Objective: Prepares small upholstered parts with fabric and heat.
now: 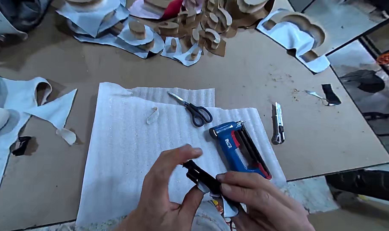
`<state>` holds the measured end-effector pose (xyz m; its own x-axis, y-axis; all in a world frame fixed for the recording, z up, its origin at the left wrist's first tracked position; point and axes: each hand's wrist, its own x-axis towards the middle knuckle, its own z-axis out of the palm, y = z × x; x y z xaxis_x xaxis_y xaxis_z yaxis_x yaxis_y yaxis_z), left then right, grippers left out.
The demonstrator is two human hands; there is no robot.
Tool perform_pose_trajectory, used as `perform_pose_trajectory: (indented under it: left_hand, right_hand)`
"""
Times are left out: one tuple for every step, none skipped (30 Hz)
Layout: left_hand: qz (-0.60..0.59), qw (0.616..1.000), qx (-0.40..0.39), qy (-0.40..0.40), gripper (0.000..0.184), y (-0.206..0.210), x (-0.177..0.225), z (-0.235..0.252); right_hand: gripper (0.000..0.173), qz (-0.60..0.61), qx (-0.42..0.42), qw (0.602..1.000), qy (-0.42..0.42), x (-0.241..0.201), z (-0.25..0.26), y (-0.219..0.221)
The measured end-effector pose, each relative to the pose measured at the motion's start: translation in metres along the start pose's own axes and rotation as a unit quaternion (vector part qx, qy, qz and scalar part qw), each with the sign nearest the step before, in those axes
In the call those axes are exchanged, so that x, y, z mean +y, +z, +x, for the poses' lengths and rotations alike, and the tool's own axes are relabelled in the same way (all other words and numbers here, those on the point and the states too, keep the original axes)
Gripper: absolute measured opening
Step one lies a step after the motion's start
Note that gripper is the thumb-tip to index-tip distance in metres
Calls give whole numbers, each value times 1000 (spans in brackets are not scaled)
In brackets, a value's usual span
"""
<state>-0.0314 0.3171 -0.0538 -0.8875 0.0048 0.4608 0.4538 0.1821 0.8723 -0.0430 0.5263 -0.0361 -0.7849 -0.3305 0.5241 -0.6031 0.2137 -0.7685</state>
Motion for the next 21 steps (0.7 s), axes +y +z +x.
perform_pose_trajectory:
  left_hand:
    - [-28,999,17,-22,73,2,3,0]
    - [-76,995,29,-55,73,4,5,-1]
    - [-136,985,34,-98,70,5,9,-2]
    - [-207,967,31,-146,64,5,13,-3]
    - [-276,940,25,-198,59,5,17,-3]
    - [-330,913,16,-239,54,6,22,-2]
    - [-369,891,7,-264,50,8,26,-1]
    - [-389,879,7,-274,43,10,28,-1]
    - [-385,880,14,-277,35,13,31,0]
    - [-363,889,35,-278,28,16,33,0]
    - [-337,899,54,-275,24,17,35,1]
    - [-306,913,65,-262,21,17,34,1]
    - [-267,931,65,-239,20,16,33,1]
    - [-220,952,54,-204,20,12,30,2]
    - [-172,971,39,-161,21,9,28,2]
    - [-128,984,24,-122,23,6,27,2]
    - [-94,991,12,-96,29,2,29,2]
    - [-68,994,-1,-84,33,0,32,3]
    - [-52,995,-15,-80,35,-2,35,4]
    - [-39,996,-28,-75,34,-3,36,3]
    - [-30,996,-42,-70,32,-5,36,2]
  right_hand:
    - [18,-25,14,999,-20,-4,-2,0]
    - [17,-53,25,998,-36,-8,-3,0]
    - [16,-79,37,995,-52,-10,-4,0]
    - [16,-105,50,991,-72,-10,-6,3]
    - [15,-127,64,986,-91,-9,-7,6]
    - [12,-143,71,981,-106,-6,-8,9]
    - [10,-149,79,978,-121,-2,-8,14]
    - [9,-149,88,976,-133,2,-8,18]
    - [9,-148,93,975,-138,4,-8,22]
    - [9,-147,90,976,-135,4,-8,25]
    - [9,-142,80,979,-119,3,-7,26]
    - [10,-132,66,985,-91,0,-7,25]
    - [11,-114,52,991,-55,-4,-6,23]
    - [16,-83,41,996,-12,-8,-5,20]
    - [22,-48,37,998,32,-12,-2,17]
    - [28,-16,38,997,72,-16,2,15]
    - [32,14,39,994,100,-20,6,14]
    - [34,41,37,992,113,-23,11,14]
    - [33,59,30,991,118,-26,13,14]
    - [30,69,21,990,118,-27,15,14]
    - [25,75,13,990,118,-29,15,15]
